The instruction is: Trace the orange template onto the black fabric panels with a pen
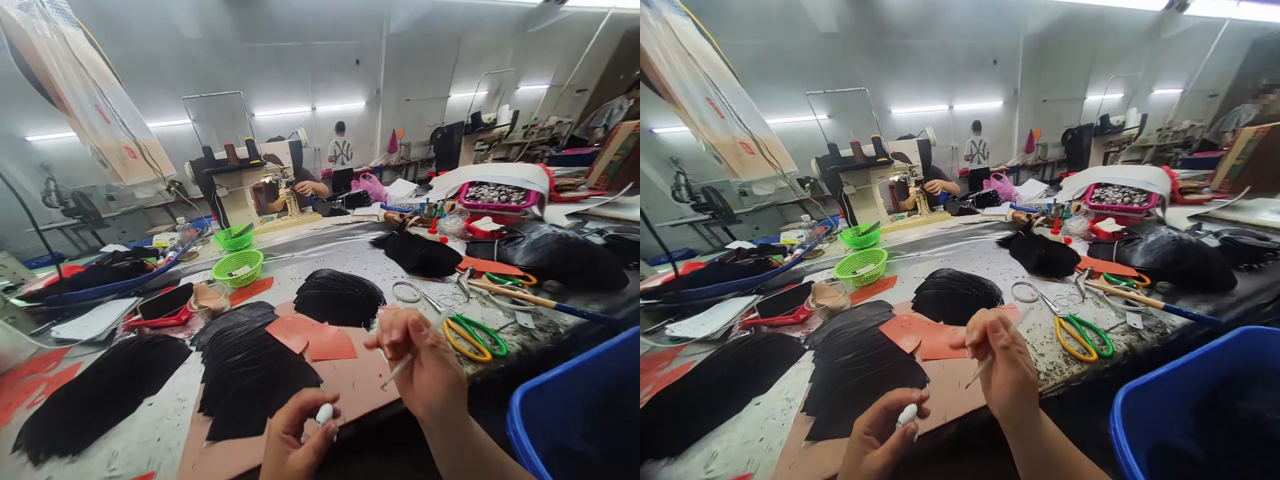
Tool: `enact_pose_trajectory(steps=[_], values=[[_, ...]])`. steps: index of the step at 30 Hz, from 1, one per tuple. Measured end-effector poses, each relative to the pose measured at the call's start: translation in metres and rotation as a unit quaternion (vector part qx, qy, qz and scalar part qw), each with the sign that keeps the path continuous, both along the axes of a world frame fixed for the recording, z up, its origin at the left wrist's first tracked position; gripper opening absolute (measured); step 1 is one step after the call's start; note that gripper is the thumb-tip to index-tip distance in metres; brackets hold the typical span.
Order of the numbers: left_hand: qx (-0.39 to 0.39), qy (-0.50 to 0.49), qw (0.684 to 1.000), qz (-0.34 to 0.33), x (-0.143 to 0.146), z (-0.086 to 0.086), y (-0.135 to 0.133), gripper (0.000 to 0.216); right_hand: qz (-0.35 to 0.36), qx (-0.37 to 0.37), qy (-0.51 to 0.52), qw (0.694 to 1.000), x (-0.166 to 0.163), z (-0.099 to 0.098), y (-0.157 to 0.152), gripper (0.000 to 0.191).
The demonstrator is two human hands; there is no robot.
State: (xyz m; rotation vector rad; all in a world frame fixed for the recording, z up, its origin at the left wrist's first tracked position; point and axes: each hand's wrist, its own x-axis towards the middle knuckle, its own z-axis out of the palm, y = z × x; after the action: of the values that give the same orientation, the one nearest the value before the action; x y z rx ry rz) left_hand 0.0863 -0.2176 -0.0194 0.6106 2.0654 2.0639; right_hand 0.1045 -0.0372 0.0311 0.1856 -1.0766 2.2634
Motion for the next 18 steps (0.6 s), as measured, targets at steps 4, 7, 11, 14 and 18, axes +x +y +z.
enact_pose_trajectory(steps=[4, 7, 11, 14, 18], values=[[-0.001, 0.109, 0.994, 0.006, -0.004, 0.001, -0.008, 0.022, 0.134, 0.099, -0.143, 0.976, 0.002, -0.031, -0.015, 0.033], [0.013, 0.151, 0.988, 0.001, -0.003, 0.002, -0.009, 0.018, 0.242, 0.137, -0.18, 0.943, 0.007, -0.053, -0.031, 0.034], [0.016, 0.169, 0.985, -0.007, -0.001, 0.005, -0.009, 0.019, 0.343, 0.088, -0.154, 0.923, 0.012, -0.063, -0.046, 0.032], [0.021, 0.173, 0.984, -0.026, 0.0, 0.007, -0.01, 0.021, 0.389, -0.003, -0.171, 0.905, 0.013, -0.059, -0.054, 0.029], [0.025, 0.181, 0.982, -0.052, 0.003, 0.008, -0.012, 0.021, 0.423, -0.067, -0.202, 0.881, 0.013, -0.049, -0.06, 0.032]])
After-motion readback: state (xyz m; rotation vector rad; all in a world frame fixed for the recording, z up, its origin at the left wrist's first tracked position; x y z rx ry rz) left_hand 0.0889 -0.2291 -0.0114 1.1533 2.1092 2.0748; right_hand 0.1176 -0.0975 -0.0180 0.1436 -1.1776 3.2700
